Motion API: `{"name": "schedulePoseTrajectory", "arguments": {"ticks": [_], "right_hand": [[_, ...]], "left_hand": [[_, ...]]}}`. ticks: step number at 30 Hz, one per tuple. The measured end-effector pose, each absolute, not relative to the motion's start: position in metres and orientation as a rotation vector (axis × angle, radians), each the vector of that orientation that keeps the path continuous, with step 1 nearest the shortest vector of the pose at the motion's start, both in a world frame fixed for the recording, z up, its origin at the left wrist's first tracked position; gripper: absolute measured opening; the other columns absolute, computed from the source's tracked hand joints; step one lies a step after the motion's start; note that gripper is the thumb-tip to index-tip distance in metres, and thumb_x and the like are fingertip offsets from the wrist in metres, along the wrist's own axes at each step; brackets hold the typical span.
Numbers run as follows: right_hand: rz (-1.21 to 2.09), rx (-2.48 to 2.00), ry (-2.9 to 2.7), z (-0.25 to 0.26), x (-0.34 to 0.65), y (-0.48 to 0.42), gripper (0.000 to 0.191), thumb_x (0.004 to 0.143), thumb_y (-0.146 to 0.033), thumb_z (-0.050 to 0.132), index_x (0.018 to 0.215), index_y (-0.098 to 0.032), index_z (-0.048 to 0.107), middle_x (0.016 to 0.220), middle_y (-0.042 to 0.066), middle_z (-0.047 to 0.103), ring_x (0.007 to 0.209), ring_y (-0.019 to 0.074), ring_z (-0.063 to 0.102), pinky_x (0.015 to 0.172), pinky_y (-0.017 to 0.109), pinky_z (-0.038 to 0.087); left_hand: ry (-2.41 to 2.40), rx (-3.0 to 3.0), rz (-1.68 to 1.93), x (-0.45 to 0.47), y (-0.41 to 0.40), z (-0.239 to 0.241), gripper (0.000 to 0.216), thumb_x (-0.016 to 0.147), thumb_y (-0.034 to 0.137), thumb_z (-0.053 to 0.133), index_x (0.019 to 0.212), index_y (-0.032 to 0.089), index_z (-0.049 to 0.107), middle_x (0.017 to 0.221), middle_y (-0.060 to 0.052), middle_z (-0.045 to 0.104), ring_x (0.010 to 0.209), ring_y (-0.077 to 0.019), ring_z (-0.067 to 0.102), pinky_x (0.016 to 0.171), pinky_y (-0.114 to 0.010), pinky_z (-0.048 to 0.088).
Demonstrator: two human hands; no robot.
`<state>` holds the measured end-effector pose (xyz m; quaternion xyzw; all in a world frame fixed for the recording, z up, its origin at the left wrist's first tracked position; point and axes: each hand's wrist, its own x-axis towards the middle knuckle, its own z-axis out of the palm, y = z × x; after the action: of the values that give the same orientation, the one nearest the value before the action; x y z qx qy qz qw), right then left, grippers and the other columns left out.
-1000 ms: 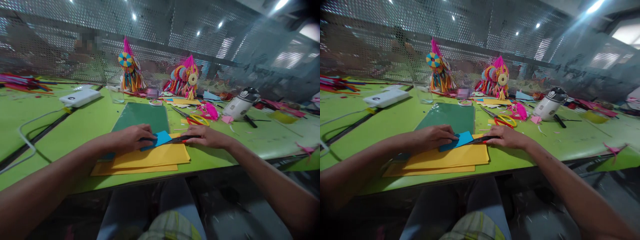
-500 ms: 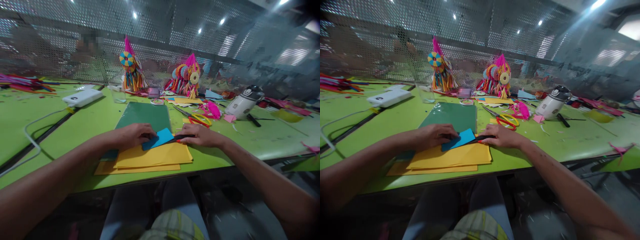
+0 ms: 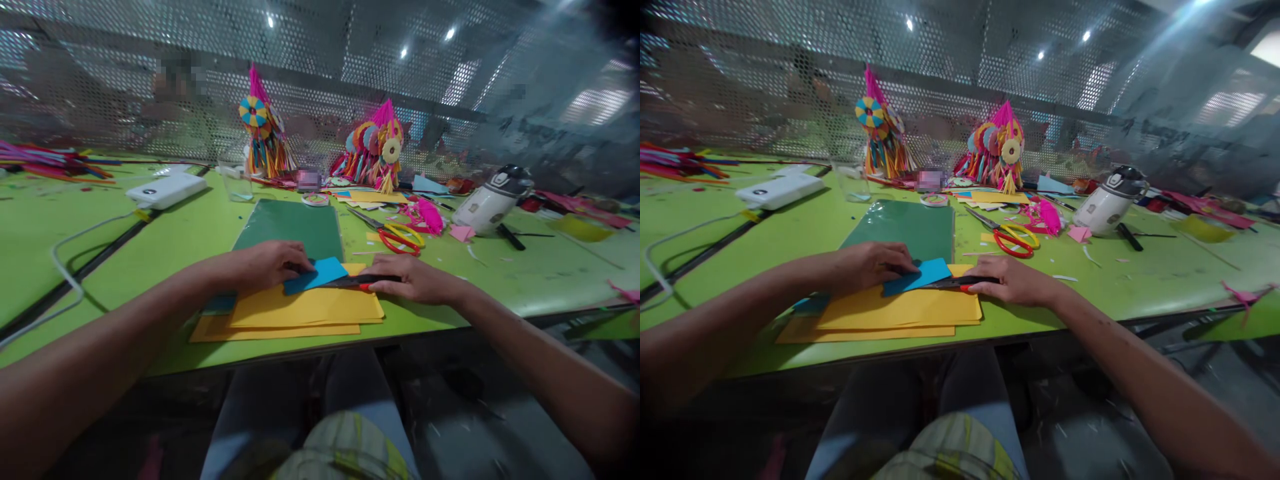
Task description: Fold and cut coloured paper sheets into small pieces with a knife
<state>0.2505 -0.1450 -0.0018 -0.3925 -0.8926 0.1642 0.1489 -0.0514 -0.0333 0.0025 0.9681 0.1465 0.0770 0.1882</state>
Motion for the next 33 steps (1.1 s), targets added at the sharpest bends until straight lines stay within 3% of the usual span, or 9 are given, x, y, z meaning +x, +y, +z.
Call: {"name": "schedulePoseTrajectory", "arguments": {"ticks": [7,20,33], "right_hand": [[0.453,-1.09,-2.565,-0.004,0.234,-0.133,0.033,0.099,-0.041,0.052,0.118,-0.022,0.071,0.095,0.008,0.07,0.089,0.0205,0.062,0.082,0.031,0.046],[0.487,-1.085,-2.556,-0.004,0.222,-0.143,0.03,0.1,-0.035,0.052,0.116,-0.017,0.07,0.088,0.007,0.064,0.082,0.0174,0.06,0.075,0.028,0.045],[0.54,-1.075,-2.438,0.002,0.228,-0.17,0.03,0.098,-0.034,0.055,0.12,-0.018,0.067,0.1,0.009,0.069,0.092,0.0182,0.063,0.084,0.03,0.048]], "left_hand": [[0.413,2.717,0.208,-0.052,-0.036,0.005,0.026,0.091,0.017,0.054,0.108,0.019,0.073,0.106,-0.007,0.069,0.093,-0.0162,0.064,0.086,-0.025,0.05],[0.422,2.719,0.198,-0.051,-0.036,0.004,0.03,0.087,0.01,0.054,0.109,0.02,0.073,0.104,-0.006,0.067,0.092,-0.0154,0.064,0.083,-0.024,0.049],[0.397,2.699,0.234,-0.052,-0.034,0.0,0.028,0.088,0.01,0.056,0.109,0.018,0.073,0.103,-0.007,0.067,0.091,-0.0155,0.063,0.084,-0.026,0.049]]}}
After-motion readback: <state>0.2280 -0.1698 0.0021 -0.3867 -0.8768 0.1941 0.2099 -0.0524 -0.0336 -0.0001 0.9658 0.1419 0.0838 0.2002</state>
